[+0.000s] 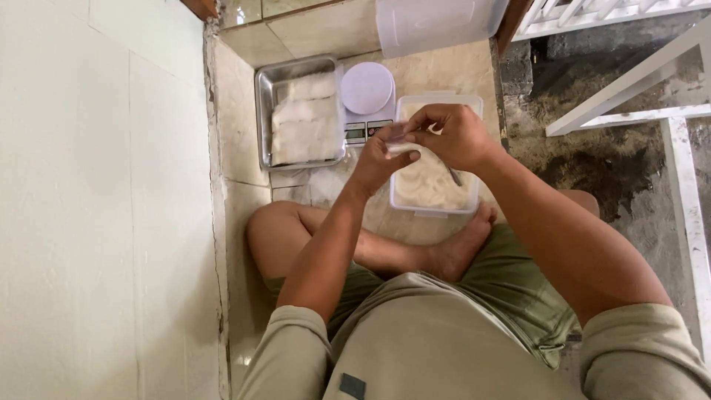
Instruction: The person scoops a white powder from a plastic container using a spoon and fills small plastic bags. Each filled bag is then placed on a digital scale to check the weight before being set aside in a metal tray.
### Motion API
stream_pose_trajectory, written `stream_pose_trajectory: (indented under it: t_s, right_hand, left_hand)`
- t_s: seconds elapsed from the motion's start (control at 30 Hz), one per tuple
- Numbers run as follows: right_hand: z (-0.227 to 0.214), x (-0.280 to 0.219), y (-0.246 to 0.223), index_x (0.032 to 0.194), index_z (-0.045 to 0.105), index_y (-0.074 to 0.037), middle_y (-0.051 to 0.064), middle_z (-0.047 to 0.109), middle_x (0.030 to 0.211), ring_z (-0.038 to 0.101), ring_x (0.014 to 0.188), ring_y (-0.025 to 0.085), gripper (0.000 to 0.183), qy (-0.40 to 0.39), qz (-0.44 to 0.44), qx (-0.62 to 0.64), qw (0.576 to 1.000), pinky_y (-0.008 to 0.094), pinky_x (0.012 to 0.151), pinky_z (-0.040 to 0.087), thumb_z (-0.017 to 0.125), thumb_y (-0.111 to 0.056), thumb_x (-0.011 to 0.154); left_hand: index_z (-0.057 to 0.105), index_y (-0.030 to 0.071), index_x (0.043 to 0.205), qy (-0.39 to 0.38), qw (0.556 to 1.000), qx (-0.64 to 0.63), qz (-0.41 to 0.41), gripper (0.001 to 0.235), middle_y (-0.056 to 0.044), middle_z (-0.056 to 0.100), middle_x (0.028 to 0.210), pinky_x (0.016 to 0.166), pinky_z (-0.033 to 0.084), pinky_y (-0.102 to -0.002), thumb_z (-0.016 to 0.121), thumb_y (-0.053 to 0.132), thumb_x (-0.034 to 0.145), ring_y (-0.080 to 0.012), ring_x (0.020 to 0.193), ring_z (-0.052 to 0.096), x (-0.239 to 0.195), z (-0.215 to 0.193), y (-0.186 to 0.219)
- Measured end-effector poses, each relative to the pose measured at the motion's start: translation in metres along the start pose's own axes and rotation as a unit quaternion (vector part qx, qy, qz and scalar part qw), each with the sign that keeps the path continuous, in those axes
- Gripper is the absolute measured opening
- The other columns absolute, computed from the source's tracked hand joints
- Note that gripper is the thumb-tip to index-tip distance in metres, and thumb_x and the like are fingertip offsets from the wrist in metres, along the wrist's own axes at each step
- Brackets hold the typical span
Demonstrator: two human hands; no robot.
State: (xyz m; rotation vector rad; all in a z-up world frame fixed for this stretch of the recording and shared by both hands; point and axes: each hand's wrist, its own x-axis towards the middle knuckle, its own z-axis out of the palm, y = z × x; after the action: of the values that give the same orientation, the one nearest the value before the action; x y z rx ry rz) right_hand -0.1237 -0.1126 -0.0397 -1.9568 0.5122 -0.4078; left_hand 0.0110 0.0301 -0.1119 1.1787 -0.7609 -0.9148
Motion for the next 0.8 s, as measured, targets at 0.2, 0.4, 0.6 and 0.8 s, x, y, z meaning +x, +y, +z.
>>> stream_pose_trajectory:
  t_s: [0.2, 0.4, 0.6, 0.8]
  right_hand:
    - [-0.01, -0.009, 0.044, 0.101, 0.076, -0.023, -0.005, 0.074, 0.086, 0.064, 0.069, 0.008, 0.014, -0.006, 0.089, 0.028, 0.996, 0.026, 0.065, 0.05, 0.082, -0.017, 0.089]
    - [-0.009, -0.03, 0.046, 0.101, 0.078, -0.019, 0.002, 0.079, 0.093, 0.075, 0.1, 0.022, 0.016, -0.043, 0.095, -0.077, 0.992, 0.041, 0.088, 0.056, 0.082, -0.019, 0.086]
    - [0.004, -0.026, 0.071, 0.098, 0.08, -0.018, 0.003, 0.08, 0.089, 0.076, 0.096, 0.025, 0.012, -0.06, 0.076, -0.134, 0.986, 0.044, 0.086, 0.058, 0.08, -0.02, 0.085]
    - [-0.002, -0.032, 0.031, 0.098, 0.081, -0.023, -0.001, 0.08, 0.09, 0.076, 0.097, 0.021, 0.013, -0.079, 0.125, -0.142, 0.979, 0.041, 0.087, 0.058, 0.079, -0.027, 0.086]
  left_hand:
    - [0.074, 0.004, 0.11, 0.049, 0.993, 0.004, -0.109, 0.02, -0.019, 0.078, 0.093, 0.081, 0.067, -0.035, 0.081, 0.007, 0.091, -0.0196, 0.089, 0.077, -0.012, 0.015, 0.01]
    - [0.079, 0.017, 0.103, 0.048, 0.944, 0.294, -0.144, 0.02, -0.008, 0.077, 0.075, 0.071, 0.065, -0.032, 0.083, 0.019, 0.083, -0.0159, 0.07, 0.078, -0.011, 0.002, -0.001]
    - [0.08, 0.014, 0.104, 0.057, 0.935, 0.321, -0.142, 0.024, -0.013, 0.076, 0.074, 0.067, 0.062, -0.032, 0.086, 0.02, 0.082, -0.0196, 0.066, 0.077, -0.02, -0.001, -0.005]
    - [0.079, 0.01, 0.105, 0.042, 0.937, 0.33, -0.109, 0.02, -0.015, 0.074, 0.071, 0.066, 0.06, -0.033, 0.08, 0.018, 0.087, -0.0209, 0.066, 0.075, -0.022, -0.002, 0.002]
